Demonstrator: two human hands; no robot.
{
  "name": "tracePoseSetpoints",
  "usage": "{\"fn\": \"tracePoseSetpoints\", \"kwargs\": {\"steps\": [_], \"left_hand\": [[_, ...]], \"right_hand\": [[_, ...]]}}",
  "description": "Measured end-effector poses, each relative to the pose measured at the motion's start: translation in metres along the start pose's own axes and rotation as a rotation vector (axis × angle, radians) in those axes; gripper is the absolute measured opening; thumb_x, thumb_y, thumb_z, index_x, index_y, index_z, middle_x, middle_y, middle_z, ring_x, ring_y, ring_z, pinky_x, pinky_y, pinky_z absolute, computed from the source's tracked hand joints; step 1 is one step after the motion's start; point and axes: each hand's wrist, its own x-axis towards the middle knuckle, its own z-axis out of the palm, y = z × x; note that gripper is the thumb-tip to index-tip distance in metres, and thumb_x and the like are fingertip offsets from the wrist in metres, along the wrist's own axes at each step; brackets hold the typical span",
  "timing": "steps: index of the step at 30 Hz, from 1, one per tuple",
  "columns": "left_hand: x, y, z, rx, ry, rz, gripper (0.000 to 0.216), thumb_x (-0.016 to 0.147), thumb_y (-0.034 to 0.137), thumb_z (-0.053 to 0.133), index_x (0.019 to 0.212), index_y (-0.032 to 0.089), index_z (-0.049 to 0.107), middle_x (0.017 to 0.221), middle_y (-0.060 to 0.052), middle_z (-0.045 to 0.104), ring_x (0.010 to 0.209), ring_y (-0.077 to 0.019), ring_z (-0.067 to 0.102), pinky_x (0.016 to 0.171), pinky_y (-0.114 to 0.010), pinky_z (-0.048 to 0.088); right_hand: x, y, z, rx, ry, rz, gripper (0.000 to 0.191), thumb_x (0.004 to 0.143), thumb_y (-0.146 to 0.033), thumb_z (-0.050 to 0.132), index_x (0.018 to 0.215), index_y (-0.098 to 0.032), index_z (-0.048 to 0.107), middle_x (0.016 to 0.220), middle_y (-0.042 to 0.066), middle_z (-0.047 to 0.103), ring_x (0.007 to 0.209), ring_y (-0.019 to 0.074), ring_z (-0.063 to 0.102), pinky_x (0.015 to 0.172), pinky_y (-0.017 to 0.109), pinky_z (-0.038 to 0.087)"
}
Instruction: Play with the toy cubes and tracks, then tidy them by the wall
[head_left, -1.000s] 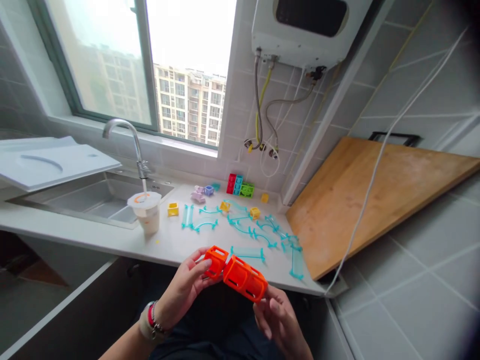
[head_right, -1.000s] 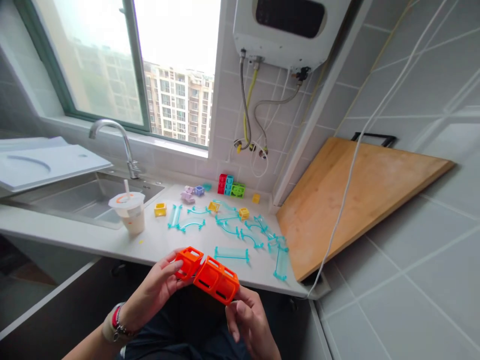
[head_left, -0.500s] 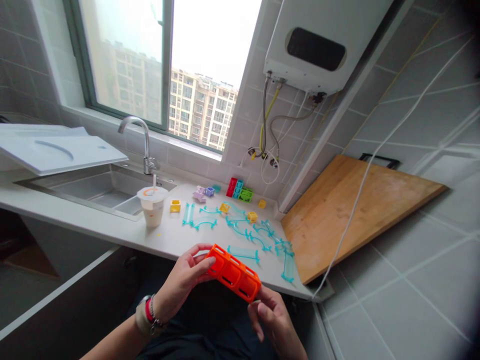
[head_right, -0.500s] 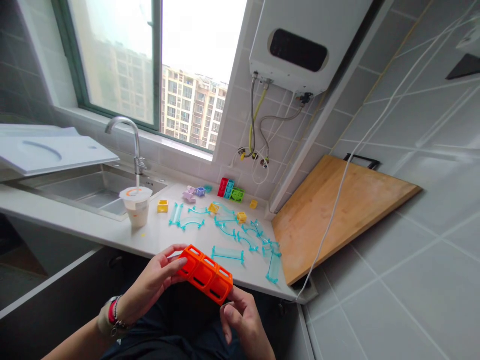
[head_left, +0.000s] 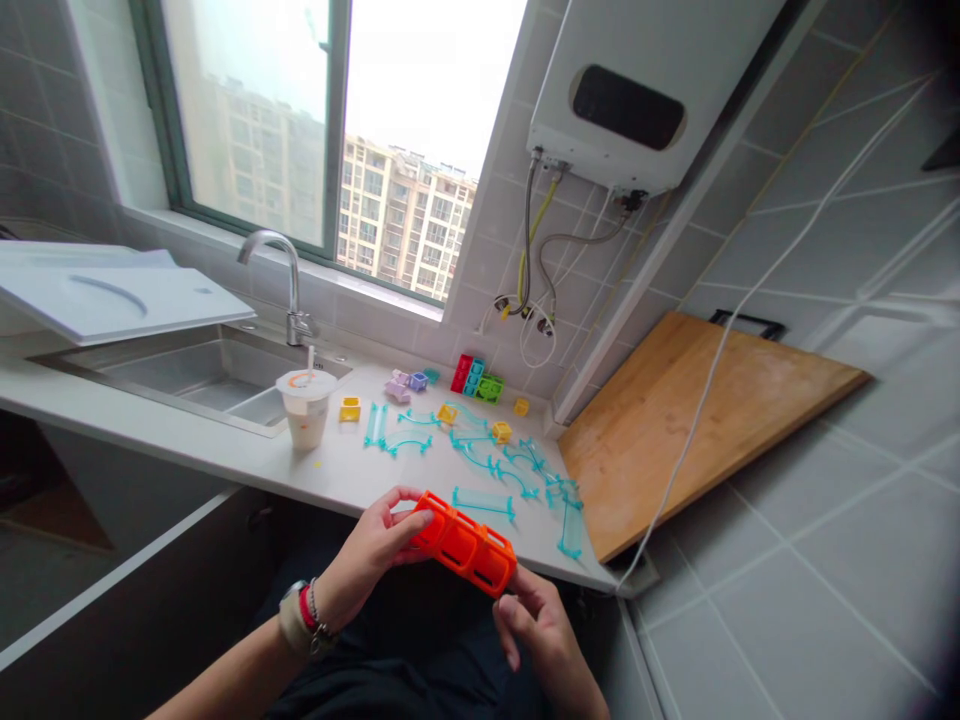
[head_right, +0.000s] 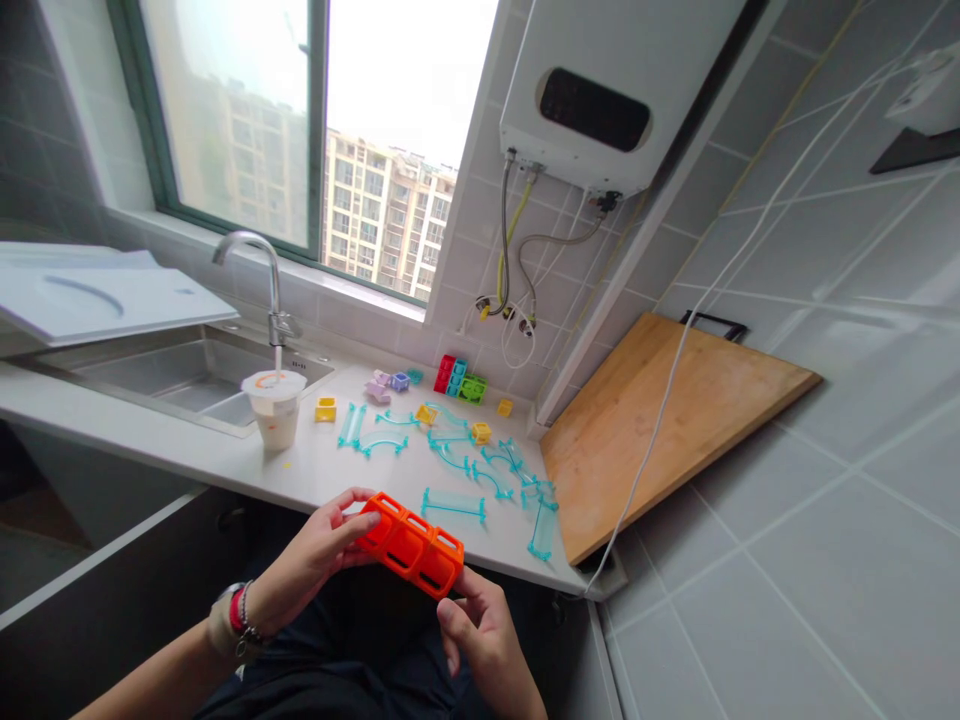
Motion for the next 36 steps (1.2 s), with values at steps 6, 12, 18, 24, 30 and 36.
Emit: {"fn": "tracePoseSetpoints", "kwargs": {"steps": [6, 12, 18, 24, 30, 36], "left_hand": [[0.001, -0.009, -0.006, -0.008, -0.034, -0.008, 0.04, 0.079, 0.044, 0.082, 0.101, 0.021, 0.058, 0.095, -0.006, 0.076, 0.086, -0.0217, 0.073, 0.076, -0.035, 0.061], [0.0, -0.009, -0.003, 0.026, -0.045, -0.034, 0.038, 0.083, 0.049, 0.077, 0.102, 0.019, 0.063, 0.099, -0.008, 0.074, 0.092, -0.0256, 0.073, 0.078, -0.038, 0.062], [0.002, -0.009, -0.007, -0.027, -0.065, -0.068, 0.035, 0.087, 0.048, 0.073, 0.104, 0.019, 0.063, 0.106, -0.01, 0.076, 0.095, -0.0266, 0.074, 0.08, -0.038, 0.061], [0.006, -0.009, -0.007, -0.148, -0.074, -0.145, 0.037, 0.086, 0.048, 0.074, 0.105, 0.017, 0.066, 0.105, -0.013, 0.078, 0.093, -0.0273, 0.075, 0.078, -0.037, 0.062], [0.011, -0.013, -0.013, -0.112, 0.019, -0.147, 0.04, 0.085, 0.049, 0.074, 0.11, 0.017, 0.067, 0.106, -0.013, 0.08, 0.09, -0.0262, 0.077, 0.074, -0.034, 0.062], [0.013, -0.01, -0.023, -0.1, 0.02, -0.163, 0.041, 0.087, 0.049, 0.073, 0.112, 0.017, 0.067, 0.112, -0.015, 0.079, 0.093, -0.0268, 0.077, 0.075, -0.034, 0.062]], "right_hand": [[0.003, -0.006, 0.01, 0.072, -0.031, -0.003, 0.068, 0.089, -0.063, 0.063, 0.135, -0.012, 0.065, 0.055, -0.003, 0.054, 0.036, 0.0054, 0.027, 0.043, 0.023, 0.021], [0.007, -0.003, 0.016, 0.033, 0.005, 0.003, 0.068, 0.088, -0.062, 0.066, 0.133, -0.012, 0.066, 0.05, -0.006, 0.047, 0.038, 0.0068, 0.03, 0.043, 0.022, 0.024], [0.004, 0.004, 0.019, -0.223, 0.036, 0.008, 0.057, 0.091, -0.052, 0.067, 0.136, -0.017, 0.065, 0.065, -0.004, 0.046, 0.055, 0.0104, 0.035, 0.049, 0.022, 0.03], [0.003, -0.002, 0.028, -0.452, 0.123, -0.156, 0.044, 0.095, -0.045, 0.063, 0.131, -0.021, 0.068, 0.079, 0.002, 0.06, 0.061, 0.0136, 0.043, 0.059, 0.027, 0.04], [-0.004, -0.011, 0.032, -0.564, 0.088, -0.172, 0.053, 0.093, -0.034, 0.067, 0.144, -0.031, 0.059, 0.124, 0.01, 0.068, 0.06, 0.0152, 0.056, 0.062, 0.032, 0.05], [-0.006, -0.026, 0.031, -0.626, -0.002, -0.146, 0.056, 0.09, -0.031, 0.071, 0.145, -0.032, 0.058, 0.133, 0.011, 0.065, 0.064, 0.0151, 0.058, 0.064, 0.03, 0.052]]}}
